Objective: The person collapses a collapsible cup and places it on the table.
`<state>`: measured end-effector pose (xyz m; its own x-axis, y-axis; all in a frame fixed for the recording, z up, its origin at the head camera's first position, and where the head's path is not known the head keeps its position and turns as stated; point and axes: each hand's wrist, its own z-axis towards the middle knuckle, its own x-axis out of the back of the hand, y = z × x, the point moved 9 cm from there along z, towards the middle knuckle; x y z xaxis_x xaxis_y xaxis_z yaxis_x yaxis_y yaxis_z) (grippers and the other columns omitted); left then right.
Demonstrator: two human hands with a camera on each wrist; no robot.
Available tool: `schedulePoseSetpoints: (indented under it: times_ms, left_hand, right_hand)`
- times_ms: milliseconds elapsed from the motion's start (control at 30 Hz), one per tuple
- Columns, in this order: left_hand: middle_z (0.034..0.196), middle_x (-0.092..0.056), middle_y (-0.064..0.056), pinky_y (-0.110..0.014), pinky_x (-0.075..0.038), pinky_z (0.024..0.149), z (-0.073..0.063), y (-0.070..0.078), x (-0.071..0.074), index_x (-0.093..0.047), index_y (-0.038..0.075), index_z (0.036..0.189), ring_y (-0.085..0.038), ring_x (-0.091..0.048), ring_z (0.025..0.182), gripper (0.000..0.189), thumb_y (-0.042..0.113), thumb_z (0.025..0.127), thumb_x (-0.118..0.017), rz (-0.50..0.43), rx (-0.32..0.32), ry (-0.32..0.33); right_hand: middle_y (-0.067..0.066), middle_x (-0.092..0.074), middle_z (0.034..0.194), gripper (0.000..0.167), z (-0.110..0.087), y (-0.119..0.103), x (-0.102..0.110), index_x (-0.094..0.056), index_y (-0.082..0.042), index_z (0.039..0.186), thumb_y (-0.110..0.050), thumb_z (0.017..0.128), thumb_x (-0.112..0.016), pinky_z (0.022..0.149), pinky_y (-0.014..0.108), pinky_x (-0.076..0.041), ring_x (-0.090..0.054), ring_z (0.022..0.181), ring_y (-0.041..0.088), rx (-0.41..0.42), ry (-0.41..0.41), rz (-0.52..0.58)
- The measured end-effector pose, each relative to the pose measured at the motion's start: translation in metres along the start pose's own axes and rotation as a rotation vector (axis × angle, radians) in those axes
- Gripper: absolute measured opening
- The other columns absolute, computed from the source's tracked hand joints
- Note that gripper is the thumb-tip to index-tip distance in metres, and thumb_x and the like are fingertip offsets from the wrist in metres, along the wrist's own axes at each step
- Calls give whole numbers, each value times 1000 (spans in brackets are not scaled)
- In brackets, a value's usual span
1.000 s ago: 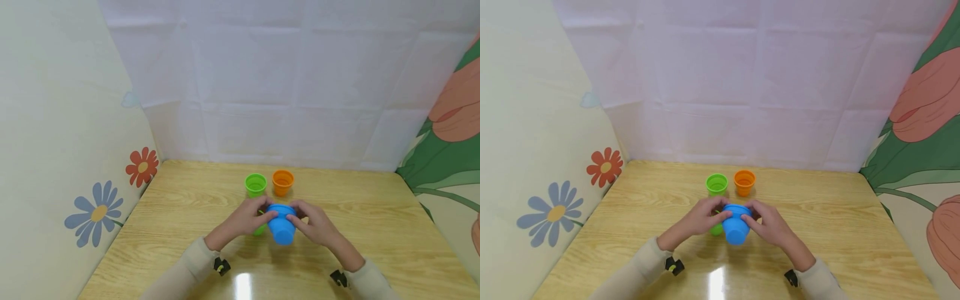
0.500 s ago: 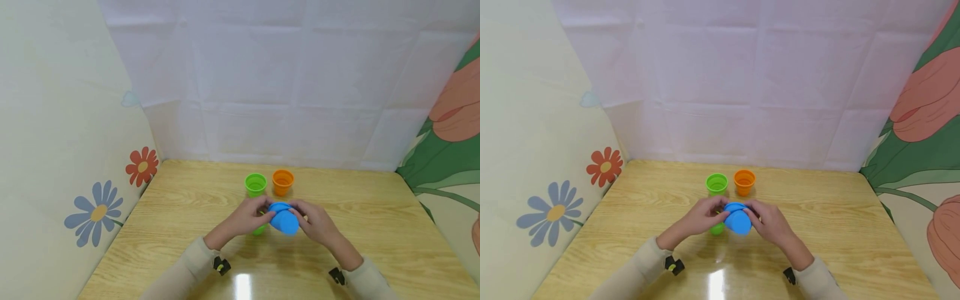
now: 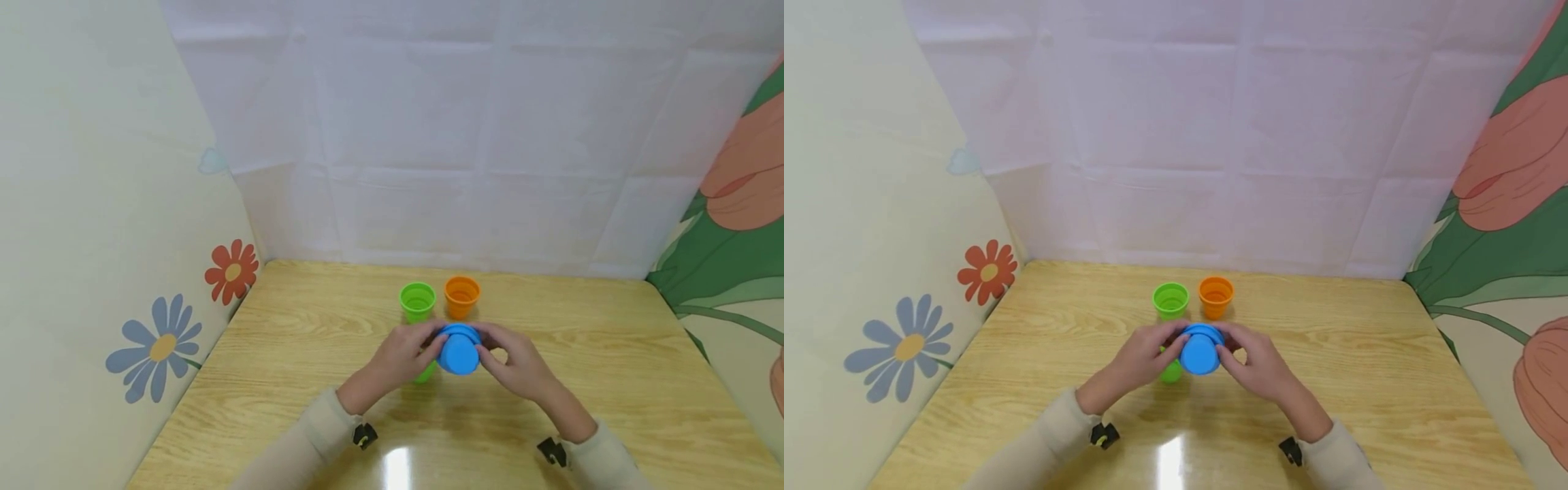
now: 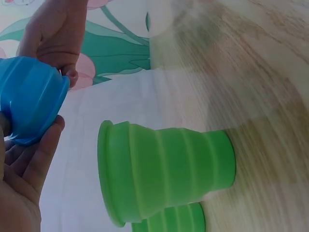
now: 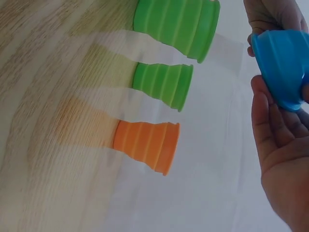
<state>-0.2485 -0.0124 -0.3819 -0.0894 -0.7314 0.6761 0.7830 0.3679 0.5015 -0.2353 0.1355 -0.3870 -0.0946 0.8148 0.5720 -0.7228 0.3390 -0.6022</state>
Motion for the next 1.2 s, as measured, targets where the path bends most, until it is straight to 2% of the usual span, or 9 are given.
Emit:
schedulePoseSetpoints:
  times_ms: [267,367,500,567,667,800,933,1067,1200]
  left_hand:
    - [111,-71,-13,-25,-61,73,0,-4,0,-62,-2,123,-19,-70,91,24,10,102,-60,-186,58,-69]
    - [113,-71,-13,-26,-62,73,1,-4,-1,-62,-2,125,-19,-69,92,26,9,101,-62,-205,58,-82]
    - [111,-70,-12,-23,-61,73,1,-5,0,-62,-1,124,-19,-69,92,26,7,99,-64,-195,44,-72]
    - [111,-69,-12,-21,-60,73,2,-6,0,-63,0,122,-20,-69,93,25,5,98,-64,-205,53,-65]
    - [113,-66,-13,-22,-61,76,2,-10,0,-62,0,121,-23,-68,98,23,5,99,-63,-248,107,-56]
    - [116,-63,-15,-28,-61,82,1,-14,0,-59,0,122,-27,-65,104,22,6,101,-60,-326,203,-45]
    - [117,-62,-17,-29,-61,85,0,-16,2,-56,-3,124,-29,-63,106,23,4,102,-57,-398,246,-15]
    - [116,-62,-18,-27,-61,83,1,-16,2,-57,-4,123,-29,-62,104,22,4,102,-56,-438,237,-13]
    - [112,-65,-14,-28,-61,80,2,-17,0,-61,0,120,-23,-63,100,20,11,105,-55,-427,252,-59]
  right_hand:
    - [13,-73,108,38,3,-7,1,-63,3,125,15,89,-65,70,26,-60,-66,82,10,66,39,-134]
    - [15,-73,108,39,3,-11,1,-64,4,125,15,88,-65,67,24,-58,-65,80,11,107,53,-183]
    - [16,-72,111,41,3,-11,1,-64,4,127,14,87,-67,66,22,-57,-64,80,11,129,58,-202]
    - [14,-72,110,42,3,-9,1,-64,3,128,14,87,-67,67,22,-57,-63,80,11,118,61,-190]
    - [12,-70,109,41,3,-4,3,-64,2,128,12,88,-68,69,24,-59,-64,82,11,68,84,-145]
    - [11,-68,113,36,4,4,8,-63,0,128,8,93,-66,75,28,-62,-66,90,13,-28,114,-46]
    - [14,-67,115,34,4,6,9,-62,1,130,8,97,-61,79,29,-61,-65,94,14,-114,101,66]
    - [14,-68,114,32,4,8,9,-63,1,129,7,98,-59,81,27,-61,-64,94,11,-128,88,120]
    - [11,-70,110,32,5,7,7,-66,0,128,7,97,-60,77,27,-61,-65,91,10,-68,60,87]
